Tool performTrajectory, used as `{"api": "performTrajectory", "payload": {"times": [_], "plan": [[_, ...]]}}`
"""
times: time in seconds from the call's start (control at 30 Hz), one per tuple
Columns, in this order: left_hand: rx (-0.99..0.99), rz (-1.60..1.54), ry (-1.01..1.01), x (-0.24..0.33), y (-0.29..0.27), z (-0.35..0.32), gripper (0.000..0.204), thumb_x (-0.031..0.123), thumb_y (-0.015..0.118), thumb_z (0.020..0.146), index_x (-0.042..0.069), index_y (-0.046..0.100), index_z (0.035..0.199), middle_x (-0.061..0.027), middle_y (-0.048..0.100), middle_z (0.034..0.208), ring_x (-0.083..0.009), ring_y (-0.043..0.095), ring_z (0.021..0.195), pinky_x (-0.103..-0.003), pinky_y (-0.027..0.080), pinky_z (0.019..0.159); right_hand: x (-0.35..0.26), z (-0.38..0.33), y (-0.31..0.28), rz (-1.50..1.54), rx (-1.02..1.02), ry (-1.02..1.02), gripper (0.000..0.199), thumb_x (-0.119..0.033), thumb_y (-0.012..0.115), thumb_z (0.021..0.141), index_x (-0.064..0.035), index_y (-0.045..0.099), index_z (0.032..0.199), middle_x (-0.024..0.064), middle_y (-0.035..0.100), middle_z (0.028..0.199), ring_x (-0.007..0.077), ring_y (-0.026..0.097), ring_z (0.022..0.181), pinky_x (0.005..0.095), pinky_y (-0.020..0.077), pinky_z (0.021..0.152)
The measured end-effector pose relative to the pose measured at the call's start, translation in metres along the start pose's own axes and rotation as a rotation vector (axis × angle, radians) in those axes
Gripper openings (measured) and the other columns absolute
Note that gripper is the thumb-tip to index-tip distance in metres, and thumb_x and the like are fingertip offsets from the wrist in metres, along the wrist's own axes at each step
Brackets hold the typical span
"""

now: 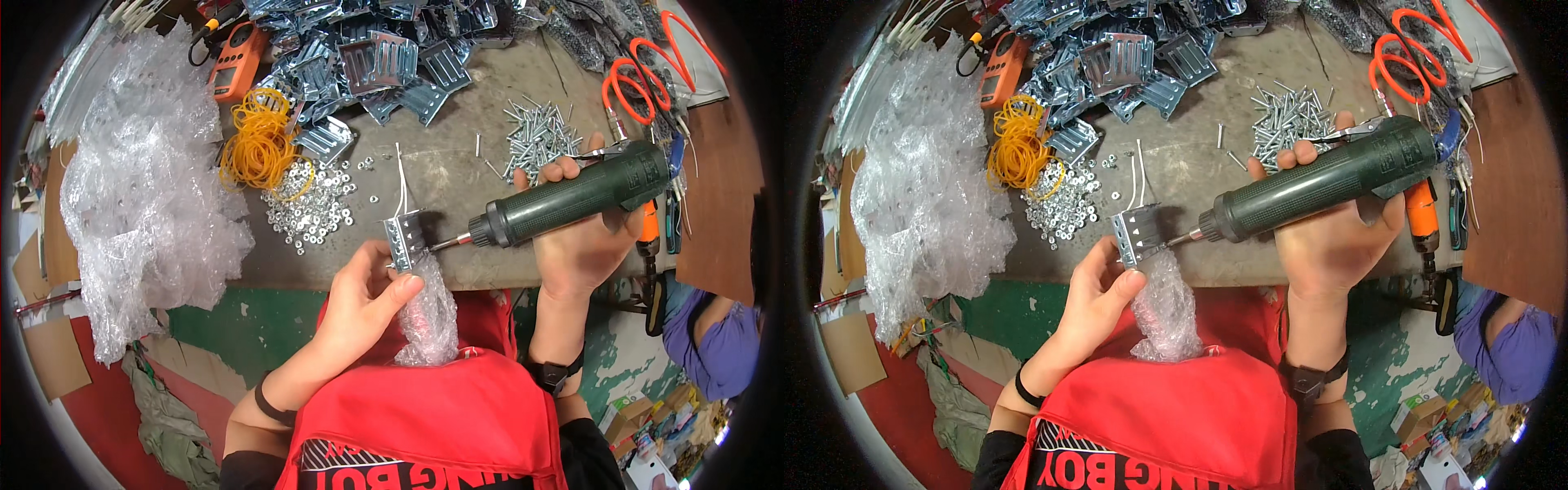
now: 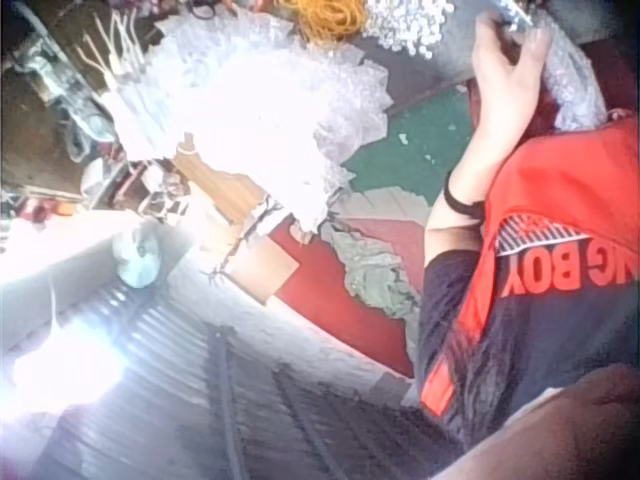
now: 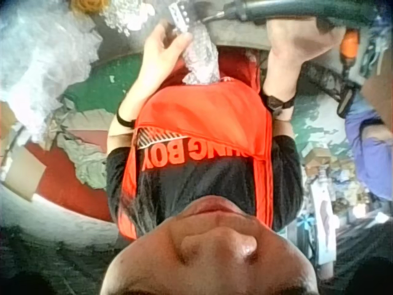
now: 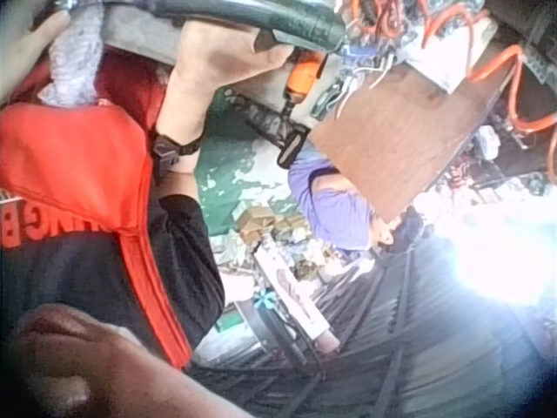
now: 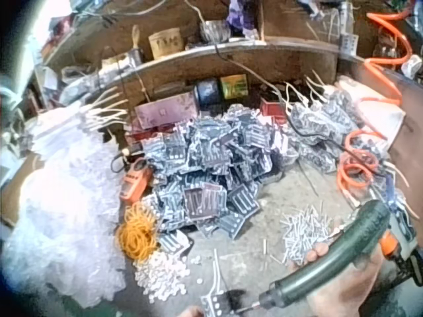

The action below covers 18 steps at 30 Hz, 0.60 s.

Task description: The recorder is assembling metal hardware components using pneumatic and manual tools at a workshop bench.

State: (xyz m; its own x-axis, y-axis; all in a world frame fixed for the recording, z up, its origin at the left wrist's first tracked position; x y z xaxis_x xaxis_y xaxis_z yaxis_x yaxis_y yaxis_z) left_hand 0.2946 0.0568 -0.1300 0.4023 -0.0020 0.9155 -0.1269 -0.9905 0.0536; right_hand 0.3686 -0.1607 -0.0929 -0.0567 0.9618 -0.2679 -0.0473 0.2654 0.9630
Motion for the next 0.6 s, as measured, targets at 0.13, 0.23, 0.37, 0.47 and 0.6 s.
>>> {"api": "performTrajectory", "payload": {"times": [0.13,0.23,0.37,0.47,0.6], "plan": [[0.006,0.076,-0.006,0.001,0.000,-0.001,0.043,0.022,0.069,0.084,-0.005,0.048,0.109,-0.0022,0.058,0.076,-0.0040,0.051,0.067,-0.020,0.043,0.058,0.001,0.002,0.007,0.045,-0.068,0.022,0.060,-0.043,0.056,0.081,-0.0124,0.043,0.132,0.0149,0.053,0.103,0.0304,0.049,0.107,0.0589,0.0180,0.108],[0.009,0.110,0.015,-0.002,-0.002,0.000,0.041,0.021,0.069,0.084,-0.004,0.048,0.108,-0.0018,0.057,0.075,-0.0039,0.051,0.066,-0.020,0.042,0.058,0.002,0.004,0.010,0.040,-0.105,0.028,0.058,-0.045,0.054,0.082,-0.0122,0.046,0.129,0.0153,0.054,0.100,0.0308,0.049,0.108,0.0591,0.0168,0.108],[0.012,0.065,0.012,0.000,0.000,-0.002,0.040,0.019,0.069,0.084,-0.004,0.047,0.108,-0.0017,0.057,0.075,-0.0038,0.051,0.066,-0.020,0.042,0.057,0.004,0.006,0.016,-0.021,-0.098,0.036,0.060,-0.049,0.052,0.082,-0.0109,0.047,0.127,0.0138,0.054,0.096,0.0281,0.050,0.104,0.0576,0.0185,0.107],[0.006,0.083,0.026,0.000,0.000,-0.002,0.039,0.017,0.069,0.084,-0.004,0.047,0.108,-0.0023,0.057,0.077,-0.0041,0.052,0.067,-0.020,0.043,0.059,0.002,0.003,0.002,-0.046,-0.023,-0.015,0.060,-0.051,0.052,0.083,-0.0073,0.048,0.123,0.0092,0.051,0.089,0.0237,0.049,0.092,0.0508,0.0280,0.100],[0.024,0.060,0.022,0.003,-0.001,0.000,0.040,0.018,0.069,0.084,-0.004,0.047,0.109,-0.0029,0.058,0.079,-0.0047,0.053,0.069,-0.020,0.045,0.061,0.001,-0.004,-0.027,0.042,0.041,-0.150,0.049,-0.051,0.054,0.083,-0.0072,0.053,0.105,0.0040,0.049,0.076,0.0195,0.046,0.073,0.0388,0.0410,0.080]]}}
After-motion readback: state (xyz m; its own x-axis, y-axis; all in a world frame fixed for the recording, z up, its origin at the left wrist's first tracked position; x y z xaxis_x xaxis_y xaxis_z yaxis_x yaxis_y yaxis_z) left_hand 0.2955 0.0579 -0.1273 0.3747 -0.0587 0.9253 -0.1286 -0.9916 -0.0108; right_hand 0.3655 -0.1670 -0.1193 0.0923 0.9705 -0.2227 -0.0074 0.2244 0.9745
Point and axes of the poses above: each hand's wrist, its own z-axis towards the middle knuckle, its own y-axis out of the palm, x = y × z, the point moved 10 cm from there along z, towards the middle knuckle
